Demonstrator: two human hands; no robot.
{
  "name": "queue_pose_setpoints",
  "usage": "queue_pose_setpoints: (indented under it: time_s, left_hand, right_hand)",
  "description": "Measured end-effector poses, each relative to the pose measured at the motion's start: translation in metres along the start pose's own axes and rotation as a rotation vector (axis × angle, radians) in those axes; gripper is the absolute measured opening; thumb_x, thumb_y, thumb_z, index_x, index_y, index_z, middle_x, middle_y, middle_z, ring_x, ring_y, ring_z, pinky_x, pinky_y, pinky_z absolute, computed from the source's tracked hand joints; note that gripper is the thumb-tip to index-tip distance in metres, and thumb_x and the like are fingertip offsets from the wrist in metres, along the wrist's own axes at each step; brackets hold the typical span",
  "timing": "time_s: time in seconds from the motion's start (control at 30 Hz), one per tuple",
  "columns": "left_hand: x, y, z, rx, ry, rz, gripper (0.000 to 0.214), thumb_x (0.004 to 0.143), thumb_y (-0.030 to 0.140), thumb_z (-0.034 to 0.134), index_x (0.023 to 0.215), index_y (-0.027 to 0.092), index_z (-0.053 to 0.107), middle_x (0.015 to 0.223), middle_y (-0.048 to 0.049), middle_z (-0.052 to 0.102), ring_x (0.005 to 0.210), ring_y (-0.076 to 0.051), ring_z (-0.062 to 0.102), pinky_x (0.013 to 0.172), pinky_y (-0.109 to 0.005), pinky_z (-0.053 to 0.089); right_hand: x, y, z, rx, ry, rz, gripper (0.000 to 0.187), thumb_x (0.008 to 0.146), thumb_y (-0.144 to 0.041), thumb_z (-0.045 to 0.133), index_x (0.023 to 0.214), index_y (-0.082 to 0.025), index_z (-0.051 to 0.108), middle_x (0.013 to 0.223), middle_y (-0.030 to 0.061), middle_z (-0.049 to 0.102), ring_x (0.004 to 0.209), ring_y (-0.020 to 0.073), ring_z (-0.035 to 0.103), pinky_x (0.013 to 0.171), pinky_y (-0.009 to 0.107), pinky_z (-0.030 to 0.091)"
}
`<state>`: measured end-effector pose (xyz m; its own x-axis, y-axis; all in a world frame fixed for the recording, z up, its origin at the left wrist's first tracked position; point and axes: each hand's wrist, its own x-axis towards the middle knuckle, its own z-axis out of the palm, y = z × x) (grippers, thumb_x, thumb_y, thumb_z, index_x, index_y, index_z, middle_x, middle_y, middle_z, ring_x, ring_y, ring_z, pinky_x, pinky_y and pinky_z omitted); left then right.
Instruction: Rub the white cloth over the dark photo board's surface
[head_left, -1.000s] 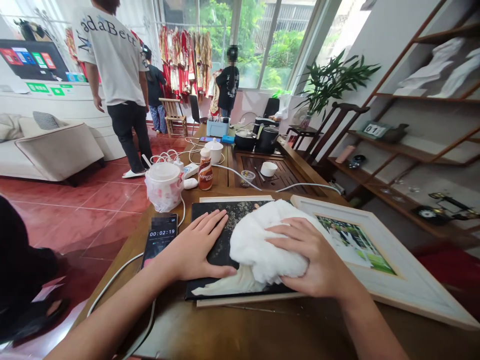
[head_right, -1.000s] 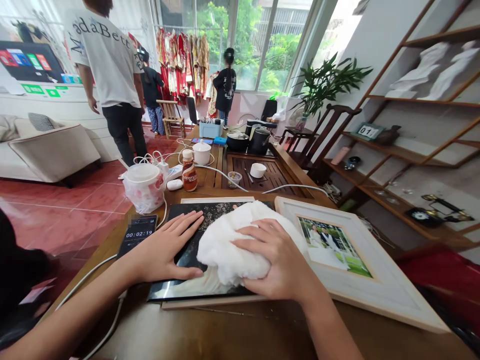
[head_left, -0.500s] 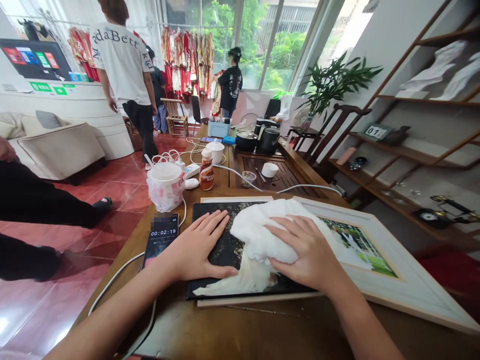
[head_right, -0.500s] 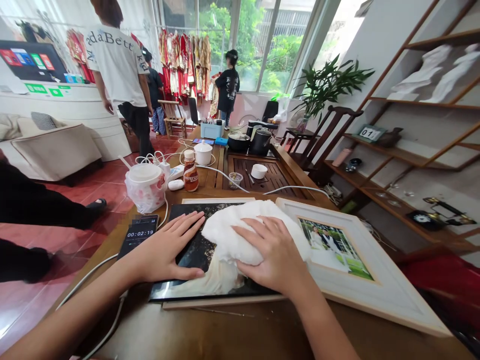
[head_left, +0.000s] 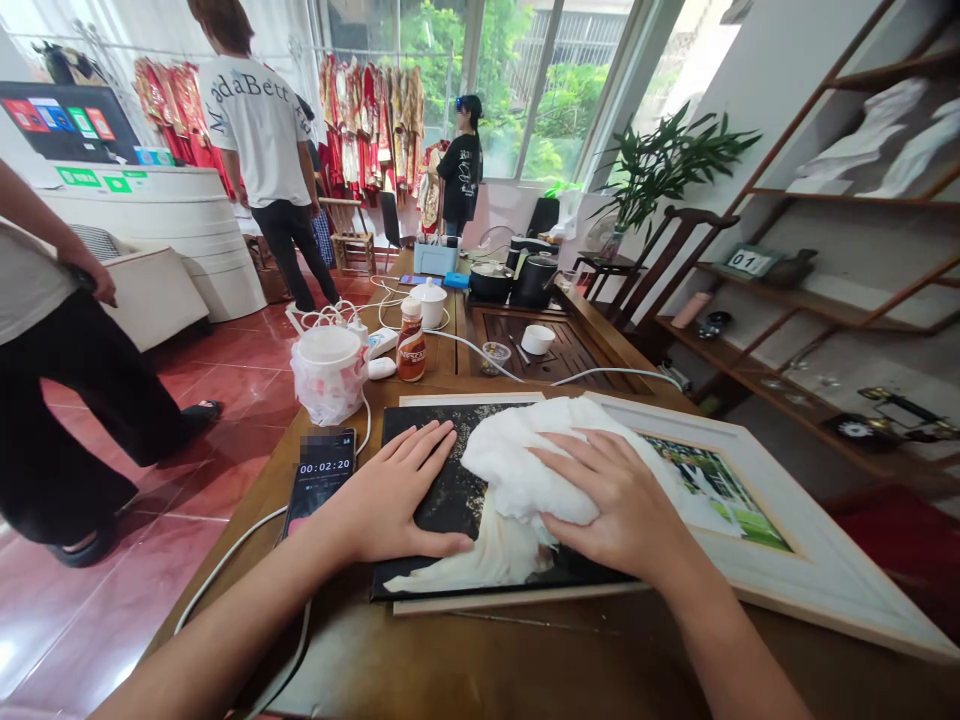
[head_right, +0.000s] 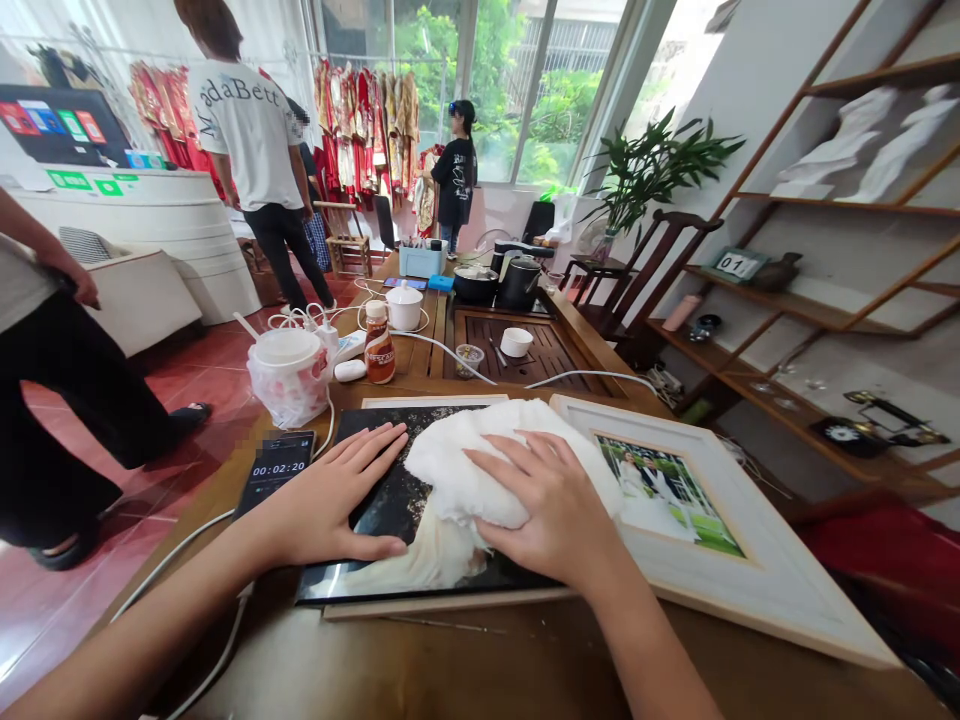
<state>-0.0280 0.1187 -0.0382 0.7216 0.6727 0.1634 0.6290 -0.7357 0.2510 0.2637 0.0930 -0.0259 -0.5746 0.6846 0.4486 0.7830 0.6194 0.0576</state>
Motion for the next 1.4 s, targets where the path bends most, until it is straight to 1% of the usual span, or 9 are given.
queue_pose_setpoints:
  time_s: [0.2,0.4,0.5,0.63,0.7,0.9,0.97,1.2,1.4]
  left_hand:
    - [0.000,-0.002,0.002,0.002,-0.001,0.020,0.104,0.080,0.077,0.055,0.155,0.014,0.020,0.161,-0.0159,0.020,0.148,-0.033,0.018,0.121,-0.049,0.017]
    - [0.000,0.000,0.000,-0.006,-0.003,-0.001,0.105,0.081,0.081,0.048,0.155,0.012,0.019,0.161,-0.0159,0.017,0.149,-0.031,0.016,0.121,-0.048,0.017]
    - [0.000,0.000,-0.001,-0.011,-0.004,-0.001,0.105,0.081,0.080,0.049,0.155,0.011,0.020,0.161,-0.0167,0.018,0.149,-0.032,0.017,0.121,-0.048,0.017]
    - [0.001,-0.002,0.002,-0.013,-0.004,0.012,0.105,0.077,0.073,0.062,0.155,0.015,0.023,0.161,-0.0152,0.020,0.148,-0.033,0.019,0.122,-0.046,0.016]
    - [0.000,-0.003,0.002,-0.019,0.003,0.022,0.106,0.074,0.069,0.067,0.155,0.017,0.024,0.161,-0.0140,0.021,0.148,-0.033,0.020,0.122,-0.047,0.017]
    - [-0.001,0.000,0.000,-0.034,0.016,0.010,0.103,0.081,0.079,0.051,0.156,0.016,0.020,0.161,-0.0145,0.019,0.148,-0.032,0.018,0.121,-0.048,0.017]
    - [-0.001,0.000,0.000,-0.027,0.014,0.008,0.104,0.081,0.080,0.049,0.156,0.015,0.018,0.161,-0.0149,0.019,0.148,-0.032,0.018,0.121,-0.048,0.017]
    - [0.000,-0.004,0.002,0.003,-0.008,0.033,0.109,0.073,0.072,0.067,0.155,0.015,0.024,0.160,-0.0165,0.024,0.148,-0.034,0.019,0.121,-0.048,0.017]
    - [0.000,0.001,-0.001,-0.013,-0.011,0.002,0.105,0.081,0.080,0.049,0.155,0.012,0.020,0.161,-0.0157,0.017,0.149,-0.031,0.015,0.121,-0.047,0.016]
  right_hand:
    - [0.006,-0.023,0.001,0.110,-0.054,-0.150,0.071,0.066,-0.031,0.070,0.135,-0.029,0.053,0.135,0.0056,0.058,0.120,0.0325,0.052,0.103,0.052,0.034]
    - [0.003,-0.008,0.000,0.045,-0.033,-0.056,0.063,0.072,-0.030,0.067,0.134,-0.026,0.053,0.137,0.0096,0.056,0.120,0.0312,0.053,0.104,0.053,0.034]
    - [0.003,-0.011,0.001,0.040,-0.030,-0.067,0.066,0.072,-0.031,0.067,0.136,-0.026,0.052,0.140,0.0100,0.054,0.122,0.0317,0.052,0.105,0.054,0.033]
    - [0.008,-0.031,0.003,0.100,-0.062,-0.152,0.074,0.069,-0.034,0.068,0.140,-0.027,0.048,0.143,0.0081,0.052,0.128,0.0330,0.047,0.108,0.055,0.030]
    - [0.010,-0.034,0.004,0.123,-0.073,-0.167,0.075,0.067,-0.035,0.068,0.140,-0.028,0.048,0.142,0.0075,0.052,0.128,0.0330,0.047,0.108,0.054,0.030]
    - [0.004,-0.012,0.001,0.062,-0.045,-0.062,0.065,0.072,-0.031,0.066,0.135,-0.027,0.053,0.139,0.0095,0.055,0.121,0.0317,0.053,0.105,0.053,0.034]
    - [0.003,-0.011,0.001,0.048,-0.037,-0.059,0.065,0.072,-0.032,0.067,0.136,-0.026,0.053,0.139,0.0100,0.055,0.121,0.0324,0.053,0.105,0.054,0.034]
    - [0.008,-0.035,0.005,0.131,-0.049,-0.195,0.074,0.067,-0.038,0.068,0.138,-0.028,0.050,0.139,0.0072,0.056,0.125,0.0337,0.049,0.105,0.054,0.031]
    - [0.002,-0.007,0.002,0.021,-0.033,-0.041,0.063,0.074,-0.035,0.067,0.135,-0.025,0.053,0.138,0.0103,0.055,0.118,0.0328,0.053,0.102,0.053,0.035]
